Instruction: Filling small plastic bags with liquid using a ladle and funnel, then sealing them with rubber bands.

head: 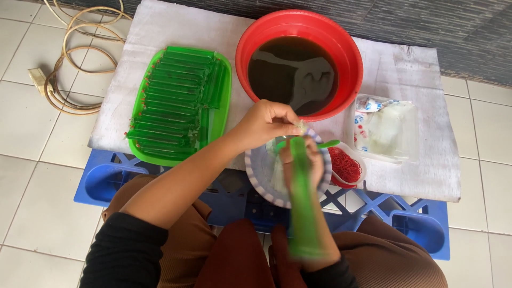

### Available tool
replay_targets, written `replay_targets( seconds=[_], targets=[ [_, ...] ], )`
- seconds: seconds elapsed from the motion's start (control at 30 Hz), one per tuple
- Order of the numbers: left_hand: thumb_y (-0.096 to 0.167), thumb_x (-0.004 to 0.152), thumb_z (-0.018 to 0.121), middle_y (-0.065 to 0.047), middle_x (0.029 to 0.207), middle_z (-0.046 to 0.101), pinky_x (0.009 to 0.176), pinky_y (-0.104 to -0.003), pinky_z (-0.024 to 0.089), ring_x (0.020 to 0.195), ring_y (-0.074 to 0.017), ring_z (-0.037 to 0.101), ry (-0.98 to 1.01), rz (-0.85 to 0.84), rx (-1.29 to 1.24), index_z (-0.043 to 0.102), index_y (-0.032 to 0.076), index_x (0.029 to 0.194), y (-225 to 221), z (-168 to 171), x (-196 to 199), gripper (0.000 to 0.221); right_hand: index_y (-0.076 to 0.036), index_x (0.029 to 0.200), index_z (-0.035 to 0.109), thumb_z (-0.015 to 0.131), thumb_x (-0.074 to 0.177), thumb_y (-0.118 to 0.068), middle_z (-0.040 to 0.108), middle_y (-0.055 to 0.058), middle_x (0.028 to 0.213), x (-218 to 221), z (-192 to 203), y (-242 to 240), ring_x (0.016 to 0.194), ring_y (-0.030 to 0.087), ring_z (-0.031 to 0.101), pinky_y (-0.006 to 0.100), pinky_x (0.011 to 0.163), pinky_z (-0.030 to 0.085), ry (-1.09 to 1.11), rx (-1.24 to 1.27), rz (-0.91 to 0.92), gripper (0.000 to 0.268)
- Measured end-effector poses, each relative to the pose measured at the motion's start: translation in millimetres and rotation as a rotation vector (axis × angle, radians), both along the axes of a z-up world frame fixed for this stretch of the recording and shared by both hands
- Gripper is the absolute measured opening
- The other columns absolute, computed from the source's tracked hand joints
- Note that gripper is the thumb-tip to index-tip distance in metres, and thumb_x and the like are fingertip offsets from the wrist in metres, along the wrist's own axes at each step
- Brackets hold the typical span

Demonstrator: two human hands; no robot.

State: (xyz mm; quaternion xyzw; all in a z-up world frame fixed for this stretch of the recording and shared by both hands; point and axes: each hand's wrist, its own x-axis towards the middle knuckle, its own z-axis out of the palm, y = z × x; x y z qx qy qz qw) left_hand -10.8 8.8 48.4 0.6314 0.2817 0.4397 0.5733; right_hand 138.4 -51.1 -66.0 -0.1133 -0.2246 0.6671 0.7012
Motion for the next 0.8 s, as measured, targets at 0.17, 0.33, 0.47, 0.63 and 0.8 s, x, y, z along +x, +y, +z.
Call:
replay_targets(
  seconds=[0.17,0.33,0.47,0.63,0.8],
  targets=[
    [0.009,0.083,0.078,-0.006,0.076,0.074,0.073,-0.034,0.059,0.080,-0.0251,0.075,0.362,0.261,0.376,0.074,0.014,0.087,-12,3,8,0.007,-0.012,0.088,0.048,0.054,0.091,-0.020,0.040,-0.003,0.080,9,58,-18,0.068,0.007,0.037,0.023,0.059,0.036,0.004,-0.031,0.020,0.011],
    [0.007,0.090,0.077,0.001,0.085,0.077,0.085,-0.025,0.060,0.088,-0.0044,0.072,-0.061,0.101,0.039,0.074,0.011,0.096,-14,22,5,0.008,-0.013,0.089,0.048,0.060,0.093,-0.022,0.042,-0.002,0.084,-33,50,-33,0.063,0.009,0.036,0.023,0.056,0.034,0.250,0.003,0.182,0.014],
    [0.008,0.086,0.080,-0.006,0.081,0.077,0.077,-0.029,0.061,0.082,-0.0128,0.075,0.075,0.017,0.084,0.077,0.008,0.094,-18,12,6,0.009,-0.015,0.090,0.053,0.064,0.089,-0.028,0.039,-0.004,0.077,21,27,-4,0.063,0.008,0.035,0.023,0.059,0.036,0.236,-0.028,0.253,0.017],
    [0.013,0.086,0.081,-0.007,0.082,0.078,0.078,-0.032,0.060,0.084,-0.0190,0.077,0.196,0.189,0.185,0.077,0.011,0.094,-16,-21,8,0.009,-0.014,0.089,0.048,0.061,0.091,-0.019,0.034,-0.008,0.074,22,46,-7,0.058,0.003,0.035,0.018,0.055,0.035,0.297,-0.056,0.241,0.015],
    [0.018,0.089,0.082,-0.004,0.083,0.077,0.079,-0.029,0.061,0.087,-0.0137,0.076,0.090,0.317,0.149,0.077,0.011,0.097,-23,-41,28,0.012,-0.008,0.123,0.058,0.052,0.102,0.000,0.070,0.018,0.131,16,63,-12,0.064,0.006,0.064,0.020,0.063,0.053,-0.296,-0.047,-0.221,0.023]
  ],
)
